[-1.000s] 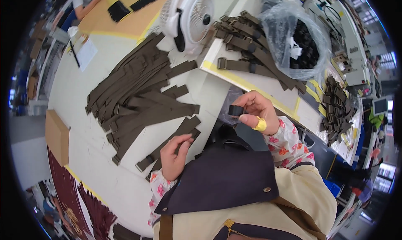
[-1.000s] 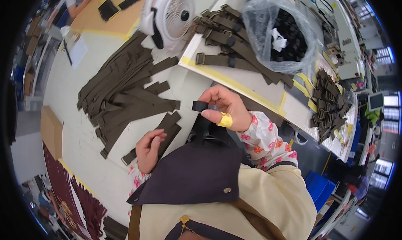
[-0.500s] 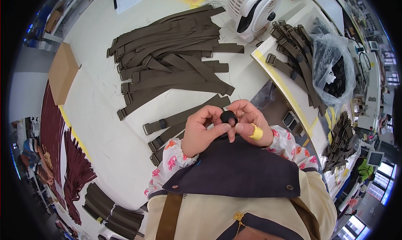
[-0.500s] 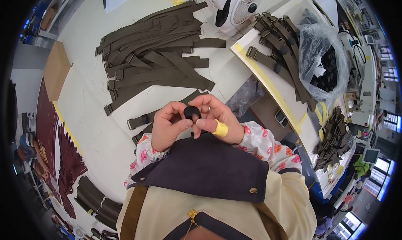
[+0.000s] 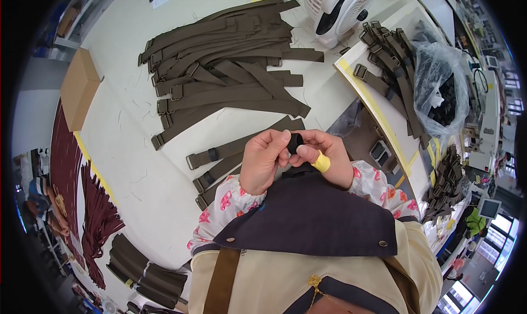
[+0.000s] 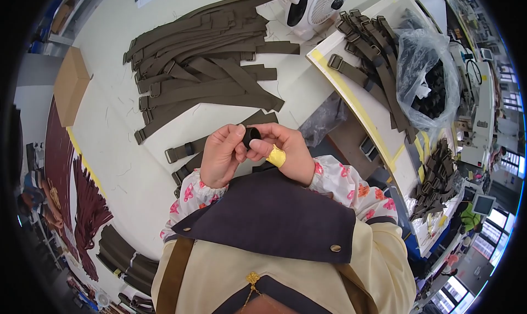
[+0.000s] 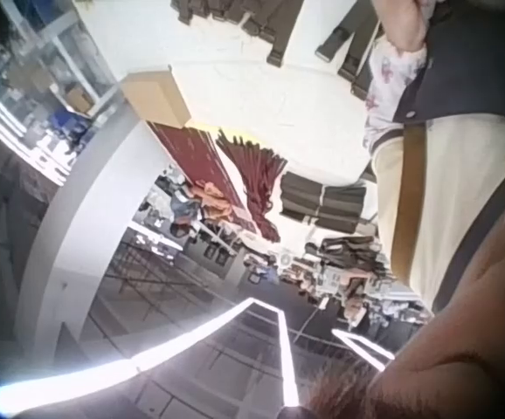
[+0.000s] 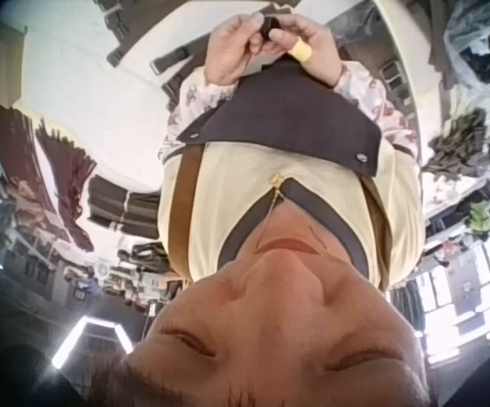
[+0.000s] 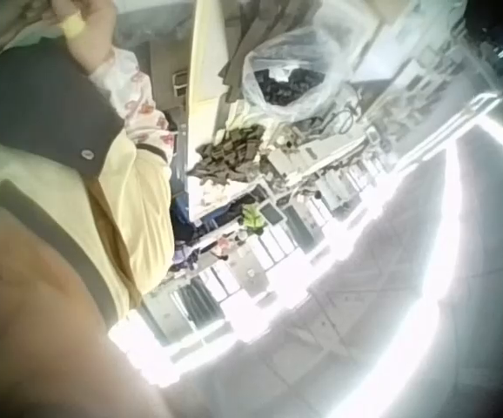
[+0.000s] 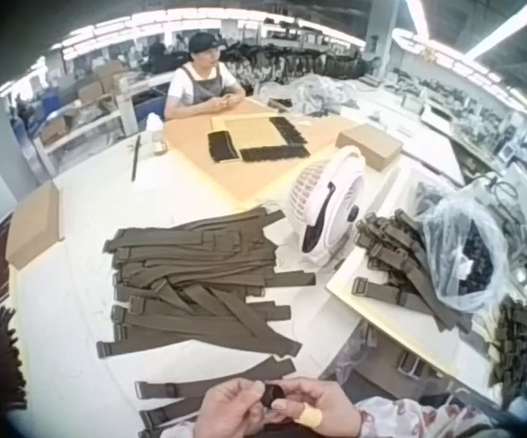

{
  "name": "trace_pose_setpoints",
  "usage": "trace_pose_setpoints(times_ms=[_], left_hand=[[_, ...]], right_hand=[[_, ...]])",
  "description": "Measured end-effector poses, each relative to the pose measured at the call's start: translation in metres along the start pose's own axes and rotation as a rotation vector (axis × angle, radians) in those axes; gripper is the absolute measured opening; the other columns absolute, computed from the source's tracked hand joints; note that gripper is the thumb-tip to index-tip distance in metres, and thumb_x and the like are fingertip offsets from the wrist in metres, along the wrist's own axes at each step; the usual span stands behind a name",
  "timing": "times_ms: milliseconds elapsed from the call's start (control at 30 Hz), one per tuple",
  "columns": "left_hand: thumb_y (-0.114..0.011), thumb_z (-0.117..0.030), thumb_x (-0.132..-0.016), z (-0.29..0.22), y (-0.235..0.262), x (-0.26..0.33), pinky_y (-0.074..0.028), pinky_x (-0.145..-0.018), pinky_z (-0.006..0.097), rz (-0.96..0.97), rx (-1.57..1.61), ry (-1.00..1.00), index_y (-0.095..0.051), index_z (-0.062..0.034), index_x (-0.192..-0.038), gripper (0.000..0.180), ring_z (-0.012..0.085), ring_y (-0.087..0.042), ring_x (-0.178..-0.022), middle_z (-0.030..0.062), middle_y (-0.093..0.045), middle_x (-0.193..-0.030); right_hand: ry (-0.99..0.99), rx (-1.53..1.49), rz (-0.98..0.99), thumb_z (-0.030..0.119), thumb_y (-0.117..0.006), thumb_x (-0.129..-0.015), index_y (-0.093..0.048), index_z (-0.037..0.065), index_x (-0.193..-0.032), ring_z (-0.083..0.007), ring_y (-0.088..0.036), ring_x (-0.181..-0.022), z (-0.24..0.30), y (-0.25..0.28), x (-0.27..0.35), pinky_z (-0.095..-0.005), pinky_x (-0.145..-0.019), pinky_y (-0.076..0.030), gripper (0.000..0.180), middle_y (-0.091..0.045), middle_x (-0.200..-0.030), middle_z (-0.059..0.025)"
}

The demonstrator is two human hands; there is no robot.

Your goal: Manual assembly of plastic adjusters onto webbing straps at a workbench.

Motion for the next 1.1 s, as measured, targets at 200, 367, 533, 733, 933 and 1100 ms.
trace_pose_setpoints(times_ms=[200, 367, 533, 733, 933, 1100], left_hand=[[-0.06, -0.014, -0.085, -0.004, 0.004, -0.006, -0.037, -0.048, 0.018, -0.043, -0.277, -0.067, -0.055, -0.0036, -0.075, 0.015, 0.0047, -0.047, -0.051, 0.0002, -0.054, -0.06], [-0.064, -0.016, -0.079, -0.019, 0.046, -0.042, -0.044, -0.052, 0.026, -0.107, -1.166, -0.373, -0.057, -0.0029, -0.081, 0.015, 0.015, -0.054, -0.053, 0.0065, -0.058, -0.066], [-0.066, -0.013, -0.07, -0.064, 0.067, -0.078, -0.042, -0.077, 0.035, -0.259, -1.753, -0.892, -0.06, -0.0073, -0.092, 0.023, 0.0233, -0.054, -0.089, 0.0059, -0.058, -0.092], [-0.065, -0.013, -0.071, -0.067, 0.083, -0.097, -0.038, -0.072, 0.036, -0.093, -2.1, -0.712, -0.059, -0.0097, -0.087, 0.017, 0.021, -0.055, -0.079, 0.0034, -0.059, -0.08], [-0.06, -0.011, -0.076, -0.083, 0.027, -0.036, -0.04, -0.061, 0.034, -0.011, -1.756, -0.854, -0.06, -0.0086, -0.084, 0.009, 0.0219, -0.055, -0.064, 0.0034, -0.057, -0.067], [-0.065, -0.015, -0.073, -0.086, 0.003, -0.007, -0.042, -0.065, 0.031, 0.157, -1.646, -0.949, -0.058, -0.0092, -0.089, 0.019, 0.0212, -0.055, -0.071, 0.0033, -0.058, -0.083]], right_hand=[[0.147, 0.326, 0.031, 0.011, -0.055, -0.087, -0.053, -0.005, -0.107, -0.0102, -0.06, -0.07, -0.003, 0.004, -0.012, -0.0218, -0.062, -0.048, 0.026, -0.062, -0.081, -0.0062], [-0.015, 0.378, -0.062, 0.01, -0.052, -0.089, -0.056, -0.005, -0.101, -0.0099, -0.059, -0.061, -0.051, 0.044, -0.028, -0.0218, -0.057, -0.048, 0.02, -0.062, -0.078, -0.0067], [-0.11, 0.306, 0.016, 0.008, -0.05, -0.089, -0.052, -0.005, -0.107, -0.0096, -0.058, -0.069, -0.063, 0.054, -0.029, -0.0222, -0.065, -0.048, 0.022, -0.062, -0.087, -0.007], [0.014, 0.53, 0.025, 0.008, -0.054, -0.086, -0.057, -0.002, -0.102, -0.0115, -0.057, -0.076, -0.052, 0.061, -0.049, -0.0241, -0.069, -0.046, 0.018, -0.059, -0.096, -0.008], [0.277, 0.489, 0.056, 0.008, -0.061, -0.082, -0.058, -0.001, -0.101, -0.0105, -0.053, -0.085, -0.015, 0.03, -0.068, -0.0224, -0.073, -0.044, 0.02, -0.047, -0.113, -0.0104], [-0.029, 0.118, 0.061, 0.013, -0.058, -0.085, -0.058, -0.004, -0.1, -0.0116, -0.059, -0.079, -0.026, 0.014, -0.074, -0.0224, -0.071, -0.047, 0.022, -0.059, -0.091, -0.0068]])
Point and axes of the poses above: each hand's wrist, its own x-axis away from the middle knuckle, its own y-axis out of the back of the hand, z = x × y, the point moved 8 cm from there along -x, towards the middle knuckle
